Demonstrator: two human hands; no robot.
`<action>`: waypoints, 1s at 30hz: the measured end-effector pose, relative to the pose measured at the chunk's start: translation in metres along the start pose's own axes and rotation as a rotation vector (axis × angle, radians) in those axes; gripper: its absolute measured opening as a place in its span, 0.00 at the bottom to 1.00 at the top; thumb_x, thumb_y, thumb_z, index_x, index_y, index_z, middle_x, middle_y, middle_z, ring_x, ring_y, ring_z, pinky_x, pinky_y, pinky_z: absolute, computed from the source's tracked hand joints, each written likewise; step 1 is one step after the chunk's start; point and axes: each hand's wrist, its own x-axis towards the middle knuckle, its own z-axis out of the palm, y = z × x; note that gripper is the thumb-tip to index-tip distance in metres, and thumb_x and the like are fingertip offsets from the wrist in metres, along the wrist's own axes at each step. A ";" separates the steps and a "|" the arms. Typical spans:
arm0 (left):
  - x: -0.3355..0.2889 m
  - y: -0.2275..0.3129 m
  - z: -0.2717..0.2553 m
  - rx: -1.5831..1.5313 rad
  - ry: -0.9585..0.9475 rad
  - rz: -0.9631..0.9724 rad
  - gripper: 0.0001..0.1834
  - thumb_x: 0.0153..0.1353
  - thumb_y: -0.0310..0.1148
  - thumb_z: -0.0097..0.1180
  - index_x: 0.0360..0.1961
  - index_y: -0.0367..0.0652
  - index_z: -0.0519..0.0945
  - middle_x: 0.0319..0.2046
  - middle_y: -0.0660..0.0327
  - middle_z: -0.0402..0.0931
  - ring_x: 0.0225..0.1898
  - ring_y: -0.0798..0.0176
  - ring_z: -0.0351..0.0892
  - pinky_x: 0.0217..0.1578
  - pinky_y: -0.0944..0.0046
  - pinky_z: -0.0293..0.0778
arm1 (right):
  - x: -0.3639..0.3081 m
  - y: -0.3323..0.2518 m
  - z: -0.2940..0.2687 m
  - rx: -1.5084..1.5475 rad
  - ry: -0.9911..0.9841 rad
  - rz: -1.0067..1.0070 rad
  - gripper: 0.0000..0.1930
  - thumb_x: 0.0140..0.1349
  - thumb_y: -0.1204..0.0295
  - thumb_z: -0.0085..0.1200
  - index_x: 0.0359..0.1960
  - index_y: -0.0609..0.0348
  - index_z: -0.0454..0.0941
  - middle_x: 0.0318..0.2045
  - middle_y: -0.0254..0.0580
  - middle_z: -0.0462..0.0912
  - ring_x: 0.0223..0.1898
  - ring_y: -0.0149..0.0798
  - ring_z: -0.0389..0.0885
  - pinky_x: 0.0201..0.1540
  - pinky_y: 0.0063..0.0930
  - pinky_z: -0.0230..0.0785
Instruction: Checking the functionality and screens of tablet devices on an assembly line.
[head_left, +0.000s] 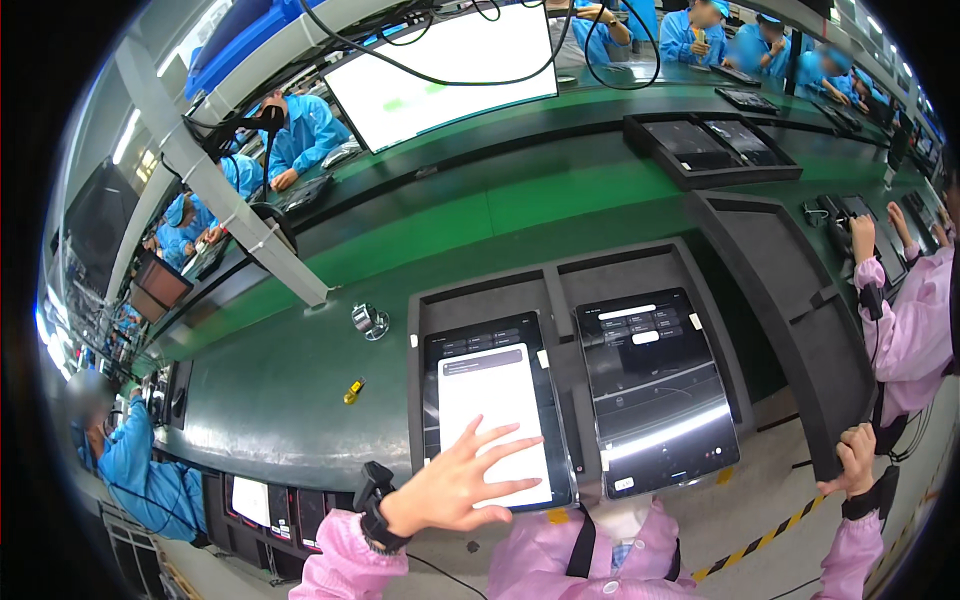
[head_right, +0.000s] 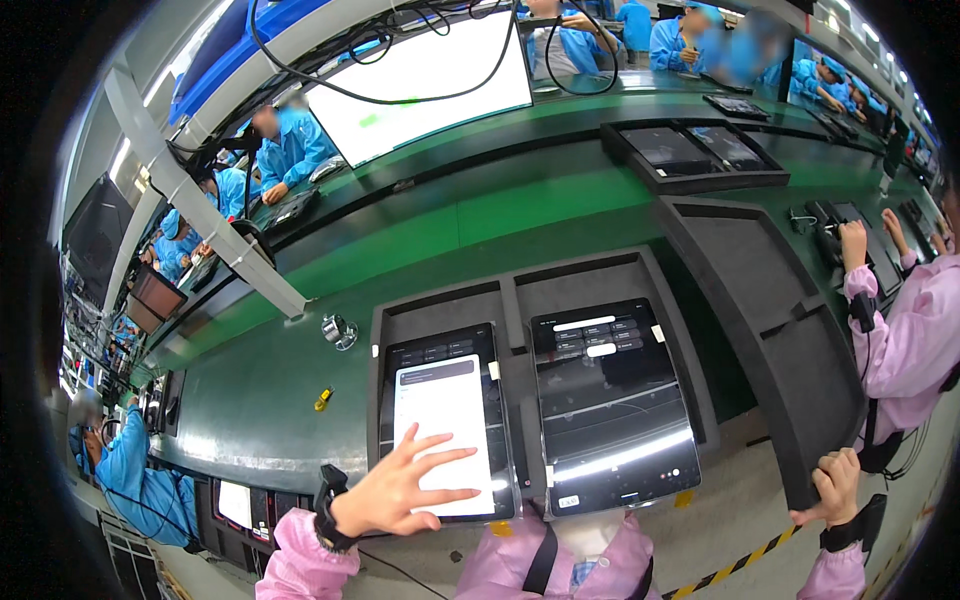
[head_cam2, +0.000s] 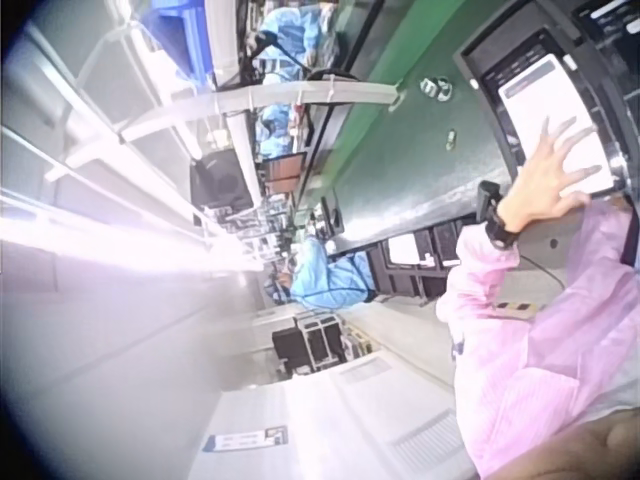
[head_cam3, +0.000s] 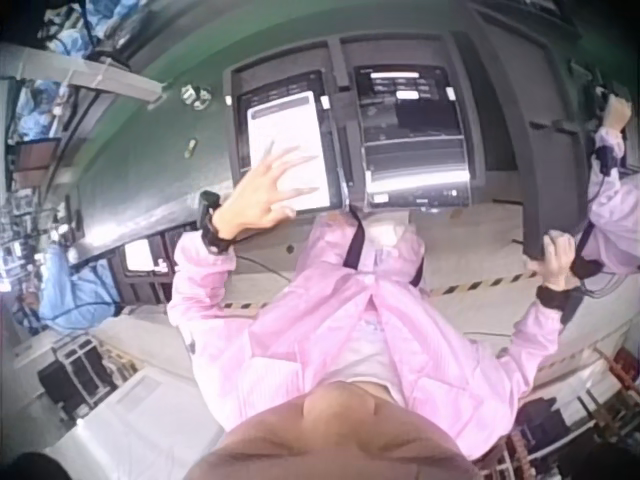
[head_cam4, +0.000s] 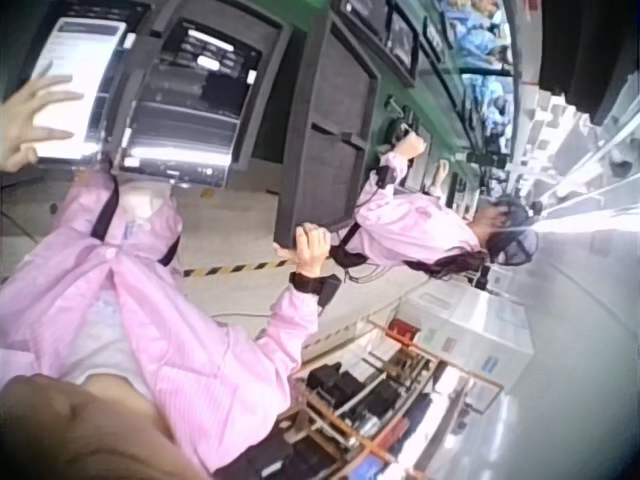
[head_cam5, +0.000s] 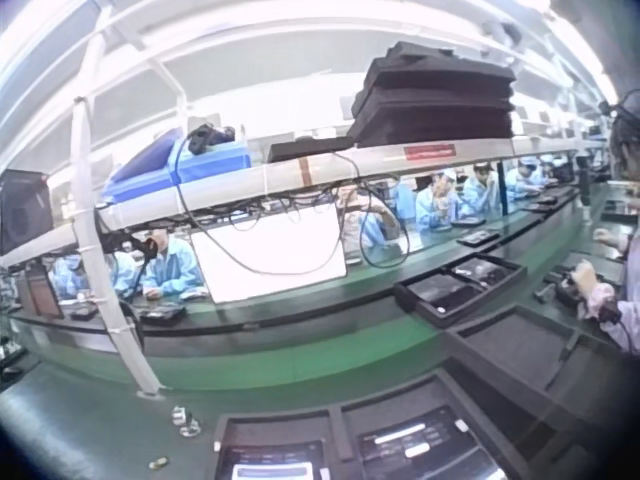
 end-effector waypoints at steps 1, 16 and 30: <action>-0.001 0.004 0.003 -0.016 -0.024 0.032 0.31 0.61 0.65 0.29 0.50 0.64 0.78 0.61 0.58 0.60 0.64 0.46 0.54 0.62 0.34 0.39 | -0.001 -0.005 0.005 0.026 -0.043 0.082 0.30 0.40 0.43 0.57 0.26 0.60 0.66 0.28 0.43 0.68 0.29 0.45 0.67 0.33 0.39 0.57; 0.031 0.011 -0.012 0.027 0.083 -0.135 0.34 0.64 0.61 0.21 0.51 0.58 0.77 0.60 0.52 0.60 0.64 0.42 0.51 0.63 0.34 0.36 | 0.141 -0.080 0.031 0.400 -0.002 0.558 0.17 0.52 0.69 0.50 0.45 0.55 0.79 0.51 0.45 0.70 0.55 0.48 0.63 0.59 0.39 0.51; -0.002 0.008 -0.025 0.163 0.190 -0.284 0.26 0.67 0.47 0.27 0.47 0.52 0.80 0.60 0.51 0.59 0.64 0.42 0.50 0.64 0.37 0.37 | 0.200 -0.068 0.075 0.670 -0.064 0.723 0.20 0.63 0.65 0.47 0.54 0.61 0.68 0.58 0.44 0.64 0.61 0.44 0.57 0.61 0.37 0.47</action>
